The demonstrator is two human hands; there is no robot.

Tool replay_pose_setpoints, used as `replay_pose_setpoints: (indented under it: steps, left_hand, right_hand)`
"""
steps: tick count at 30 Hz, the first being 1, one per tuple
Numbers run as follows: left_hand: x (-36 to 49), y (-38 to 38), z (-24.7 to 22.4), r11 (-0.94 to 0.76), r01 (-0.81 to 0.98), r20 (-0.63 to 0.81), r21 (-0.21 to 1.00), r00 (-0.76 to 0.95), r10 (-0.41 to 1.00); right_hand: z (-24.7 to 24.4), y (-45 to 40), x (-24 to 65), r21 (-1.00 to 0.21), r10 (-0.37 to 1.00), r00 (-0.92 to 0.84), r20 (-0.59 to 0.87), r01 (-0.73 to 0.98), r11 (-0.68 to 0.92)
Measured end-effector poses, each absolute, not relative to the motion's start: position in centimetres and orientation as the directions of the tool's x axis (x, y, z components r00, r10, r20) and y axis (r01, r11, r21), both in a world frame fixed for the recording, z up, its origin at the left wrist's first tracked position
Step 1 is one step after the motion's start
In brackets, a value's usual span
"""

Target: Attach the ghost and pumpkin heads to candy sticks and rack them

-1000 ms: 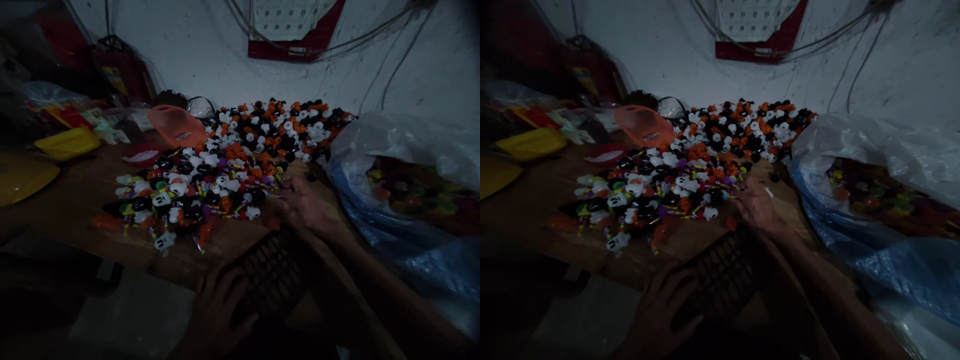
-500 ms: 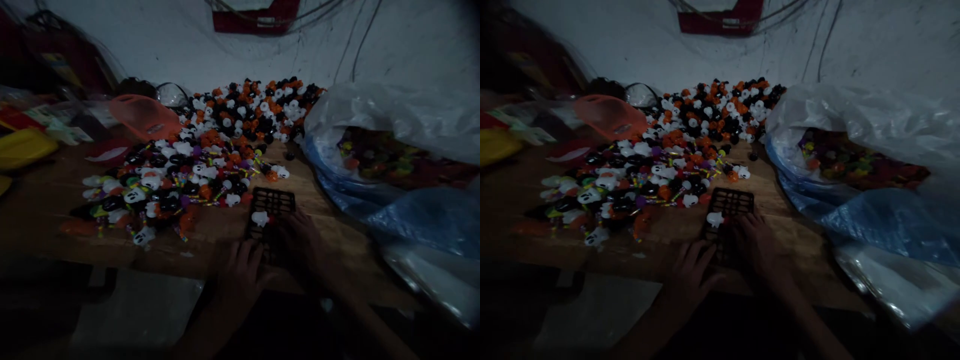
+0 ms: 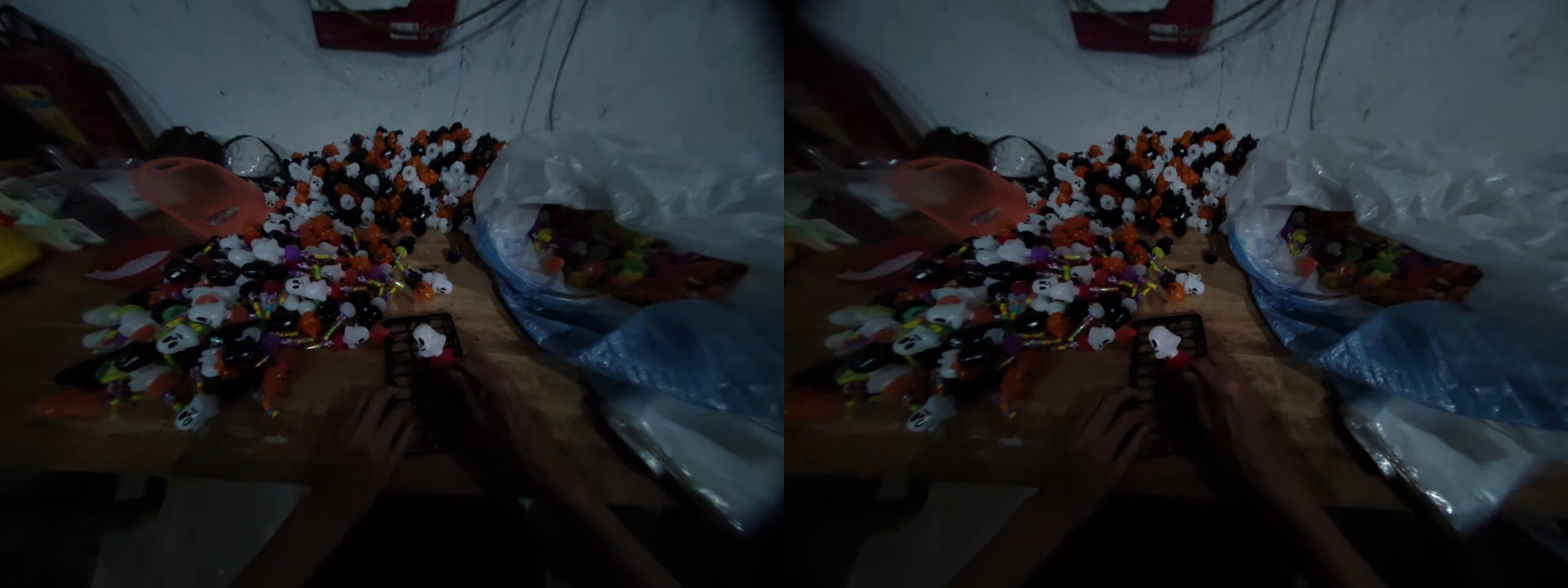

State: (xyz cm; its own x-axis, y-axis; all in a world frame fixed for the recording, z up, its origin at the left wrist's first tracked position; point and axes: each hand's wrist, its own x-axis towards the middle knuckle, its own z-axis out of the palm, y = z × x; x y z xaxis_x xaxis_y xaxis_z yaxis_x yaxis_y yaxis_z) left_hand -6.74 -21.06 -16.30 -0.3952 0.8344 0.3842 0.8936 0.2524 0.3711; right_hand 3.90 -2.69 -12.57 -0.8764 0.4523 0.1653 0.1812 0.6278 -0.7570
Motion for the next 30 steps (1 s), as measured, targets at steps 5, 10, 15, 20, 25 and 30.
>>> replay_pose_setpoints:
  steps: [5, 10, 15, 20, 25, 30]
  left_hand:
    - [-9.9, -20.1, -17.6, 0.249, 0.947, 0.411, 0.2, -0.312, 0.857]
    - [-12.8, -19.4, -17.7, 0.1, 0.99, 0.523, 0.094, -0.135, 0.841]
    - [-14.8, -19.1, -16.8, 0.029, 0.987, 0.441, 0.158, -0.097, 0.892]
    - [-14.7, -18.3, -15.8, 0.234, 0.945, 0.412, 0.227, -0.311, 0.857]
    - [-11.1, -19.8, -14.9, 0.396, 0.873, 0.539, 0.284, -0.487, 0.688]
    - [-8.2, -20.0, -15.1, 0.507, 0.789, 0.413, 0.349, -0.614, 0.672]
  right_hand:
    - [-11.6, -2.8, 4.1, -0.971, 0.445, -0.889, -0.108, 0.19, 0.143]
    - [-12.8, -2.8, 3.9, -0.978, 0.402, -0.901, -0.163, 0.092, -0.188]
    - [-14.3, -3.8, 3.2, -0.919, 0.411, -0.893, -0.184, 0.008, -0.395]
    - [-15.1, -5.8, 2.9, -0.929, 0.502, -0.844, -0.19, -0.011, -0.37]
    - [-14.6, -7.0, 3.2, -0.991, 0.608, -0.786, -0.113, 0.041, -0.131]
    - [-14.5, -1.8, 1.9, -0.934, 0.68, -0.72, 0.141, 0.13, 0.332]
